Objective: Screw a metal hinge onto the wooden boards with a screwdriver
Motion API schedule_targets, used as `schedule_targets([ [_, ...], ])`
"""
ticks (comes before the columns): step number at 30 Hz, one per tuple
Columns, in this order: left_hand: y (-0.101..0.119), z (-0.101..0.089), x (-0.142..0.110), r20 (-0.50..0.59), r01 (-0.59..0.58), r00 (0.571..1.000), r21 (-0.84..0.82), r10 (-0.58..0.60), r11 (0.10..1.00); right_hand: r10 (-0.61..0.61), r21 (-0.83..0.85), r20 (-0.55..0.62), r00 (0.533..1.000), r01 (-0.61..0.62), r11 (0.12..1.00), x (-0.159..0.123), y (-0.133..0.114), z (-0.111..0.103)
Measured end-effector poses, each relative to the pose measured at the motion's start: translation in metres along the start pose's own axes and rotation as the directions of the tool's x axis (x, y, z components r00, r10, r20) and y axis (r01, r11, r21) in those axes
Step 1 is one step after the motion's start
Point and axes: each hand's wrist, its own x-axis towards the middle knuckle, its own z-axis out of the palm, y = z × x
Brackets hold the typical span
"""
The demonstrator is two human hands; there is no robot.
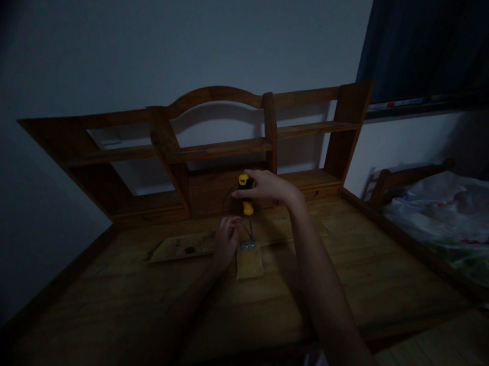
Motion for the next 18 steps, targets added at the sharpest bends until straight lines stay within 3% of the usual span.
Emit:
schedule_targets([
  [5,-0.0014,0.0001,-0.0007,0.000,0.003,1.000,0.000,-0.003,1.000,-0.066,0.141,0.071,0.995,0.055,0.989,-0.0015,0.0028,-0.0031],
  [10,-0.0025,0.0002,-0.0010,-0.006,0.009,1.000,-0.008,-0.009,1.000,-0.066,0.174,-0.002,0.998,0.065,0.983,0.0023,0.0043,0.0031],
  [13,-0.0035,0.0004,-0.0007,0.000,0.009,1.000,-0.038,-0.009,0.999,-0.090,0.128,-0.081,0.993,0.099,0.987,0.0021,0.0031,0.0049],
  [18,-0.0003,-0.0007,-0.0004,0.006,0.017,1.000,-0.030,-0.017,0.999,0.005,-0.055,-0.144,0.990,-0.013,0.998,0.0008,-0.0013,0.0052],
])
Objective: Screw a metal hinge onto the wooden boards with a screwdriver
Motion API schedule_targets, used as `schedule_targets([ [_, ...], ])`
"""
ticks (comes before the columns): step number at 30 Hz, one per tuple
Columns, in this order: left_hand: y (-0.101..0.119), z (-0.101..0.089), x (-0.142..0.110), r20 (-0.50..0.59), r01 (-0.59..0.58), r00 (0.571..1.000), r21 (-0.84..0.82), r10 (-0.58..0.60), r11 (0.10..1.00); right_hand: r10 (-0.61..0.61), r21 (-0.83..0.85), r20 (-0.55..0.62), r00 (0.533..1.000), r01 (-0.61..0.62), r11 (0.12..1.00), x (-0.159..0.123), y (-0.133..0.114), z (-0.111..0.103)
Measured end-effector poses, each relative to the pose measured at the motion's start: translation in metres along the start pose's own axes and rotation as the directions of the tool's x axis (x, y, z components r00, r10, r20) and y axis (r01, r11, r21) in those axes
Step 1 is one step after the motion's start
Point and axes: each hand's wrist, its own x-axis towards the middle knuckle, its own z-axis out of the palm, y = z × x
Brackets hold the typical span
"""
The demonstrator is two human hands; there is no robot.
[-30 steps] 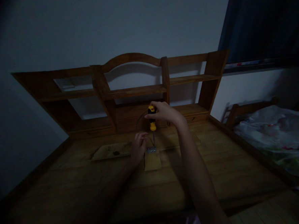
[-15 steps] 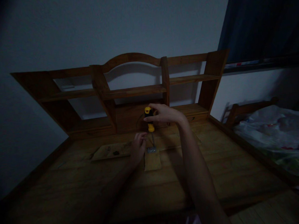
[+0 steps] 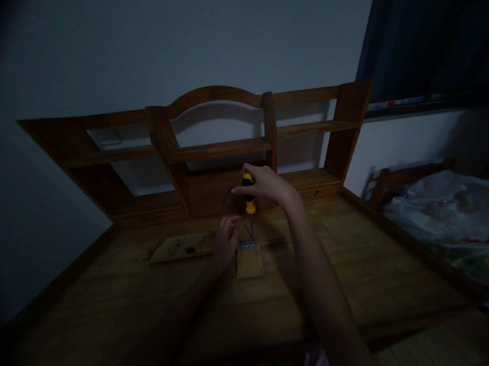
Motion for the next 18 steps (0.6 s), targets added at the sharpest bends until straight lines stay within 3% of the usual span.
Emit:
schedule_targets([
  [5,0.003,-0.001,0.000,-0.006,-0.014,1.000,0.022,0.014,1.000,0.022,-0.019,0.076,0.997,-0.020,1.000,-0.001,-0.002,-0.004],
  [12,0.004,-0.001,0.000,-0.012,-0.007,1.000,0.019,0.007,1.000,-0.075,0.133,0.121,0.990,0.059,0.989,0.001,0.001,-0.011],
  [18,0.003,-0.001,0.000,-0.019,-0.015,1.000,0.020,0.016,1.000,-0.090,0.080,0.073,0.993,0.084,0.993,0.006,0.006,-0.004],
])
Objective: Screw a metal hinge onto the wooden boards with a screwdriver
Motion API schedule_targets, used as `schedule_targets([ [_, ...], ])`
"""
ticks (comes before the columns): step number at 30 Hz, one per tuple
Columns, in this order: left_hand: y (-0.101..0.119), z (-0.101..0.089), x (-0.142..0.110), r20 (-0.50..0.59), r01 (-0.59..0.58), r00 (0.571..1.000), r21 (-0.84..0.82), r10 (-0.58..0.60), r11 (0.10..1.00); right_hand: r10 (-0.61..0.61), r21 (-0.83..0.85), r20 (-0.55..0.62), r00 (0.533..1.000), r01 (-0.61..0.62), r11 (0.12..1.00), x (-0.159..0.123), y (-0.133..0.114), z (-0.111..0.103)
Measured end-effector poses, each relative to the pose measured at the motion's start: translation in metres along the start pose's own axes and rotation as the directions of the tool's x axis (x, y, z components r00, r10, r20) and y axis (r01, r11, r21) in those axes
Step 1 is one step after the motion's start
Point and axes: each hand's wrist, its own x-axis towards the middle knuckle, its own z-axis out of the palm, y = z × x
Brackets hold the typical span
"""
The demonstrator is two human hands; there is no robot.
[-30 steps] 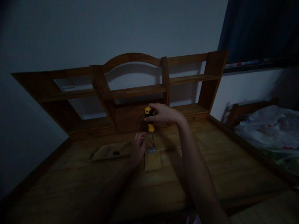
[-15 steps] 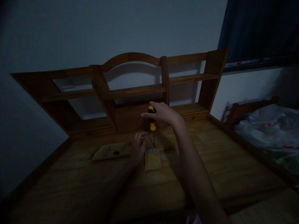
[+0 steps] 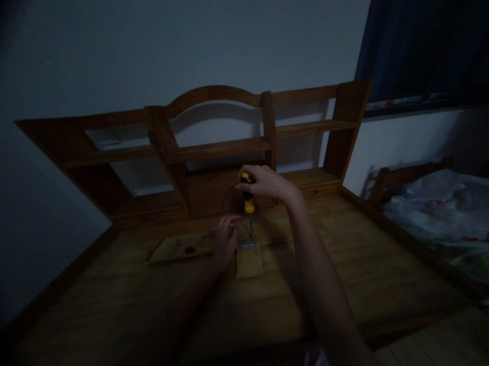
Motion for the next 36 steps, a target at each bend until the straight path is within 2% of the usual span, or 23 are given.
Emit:
schedule_targets([
  [5,-0.001,0.000,0.000,0.011,0.002,1.000,-0.004,-0.002,1.000,0.005,-0.033,-0.015,1.000,-0.006,0.999,0.000,0.000,0.002],
  [10,0.000,0.000,0.000,0.019,0.004,1.000,-0.002,-0.004,1.000,0.082,-0.172,-0.079,0.993,-0.095,0.980,0.001,-0.003,0.006],
  [13,0.000,0.000,-0.001,0.016,0.016,1.000,-0.006,-0.016,1.000,0.101,-0.185,-0.105,0.989,-0.119,0.976,0.002,-0.007,0.011],
  [20,0.000,-0.001,0.000,0.021,0.019,1.000,-0.011,-0.019,1.000,0.070,0.030,0.004,0.998,-0.070,0.997,0.000,-0.010,0.004],
  [26,-0.001,-0.001,0.000,0.020,0.016,1.000,-0.012,-0.015,1.000,0.009,0.070,0.015,1.000,-0.010,0.997,-0.001,-0.005,-0.001],
  [31,-0.001,0.000,0.000,0.018,0.018,1.000,0.006,-0.018,1.000,-0.001,-0.040,-0.056,0.998,-0.001,0.999,0.001,-0.006,0.006],
  [36,0.000,-0.001,0.000,0.018,0.020,1.000,0.011,-0.020,1.000,0.103,-0.206,-0.150,0.983,-0.134,0.969,0.005,-0.007,0.015],
])
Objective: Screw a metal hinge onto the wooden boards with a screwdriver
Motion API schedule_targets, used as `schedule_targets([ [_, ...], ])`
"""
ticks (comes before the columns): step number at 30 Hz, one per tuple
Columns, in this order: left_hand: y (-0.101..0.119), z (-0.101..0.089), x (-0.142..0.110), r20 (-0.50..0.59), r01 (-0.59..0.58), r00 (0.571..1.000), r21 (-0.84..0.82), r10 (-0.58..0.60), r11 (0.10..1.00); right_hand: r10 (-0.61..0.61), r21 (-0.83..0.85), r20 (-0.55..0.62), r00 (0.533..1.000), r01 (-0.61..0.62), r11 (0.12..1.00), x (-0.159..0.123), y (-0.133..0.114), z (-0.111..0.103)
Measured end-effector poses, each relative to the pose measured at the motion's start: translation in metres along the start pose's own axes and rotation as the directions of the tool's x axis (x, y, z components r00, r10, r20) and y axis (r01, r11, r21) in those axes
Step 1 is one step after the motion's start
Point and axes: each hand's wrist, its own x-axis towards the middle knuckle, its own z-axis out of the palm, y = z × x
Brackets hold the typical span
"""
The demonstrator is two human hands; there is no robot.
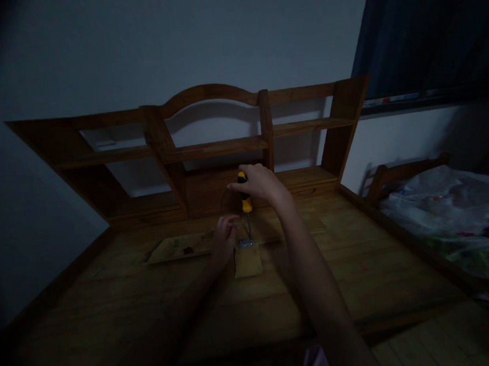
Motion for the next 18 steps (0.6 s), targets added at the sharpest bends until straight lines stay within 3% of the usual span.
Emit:
schedule_targets([
  [3,-0.001,0.000,0.000,0.004,-0.008,1.000,-0.001,0.008,1.000,0.000,0.016,0.016,1.000,0.000,1.000,0.000,0.001,0.000],
  [9,-0.001,-0.001,0.000,-0.001,-0.013,1.000,-0.003,0.013,1.000,-0.198,0.346,0.158,0.967,0.134,0.929,-0.001,0.007,-0.011],
  [18,-0.001,-0.001,0.001,0.004,0.004,1.000,-0.012,-0.004,1.000,-0.215,0.339,0.128,0.968,0.161,0.927,0.001,0.008,-0.011],
])
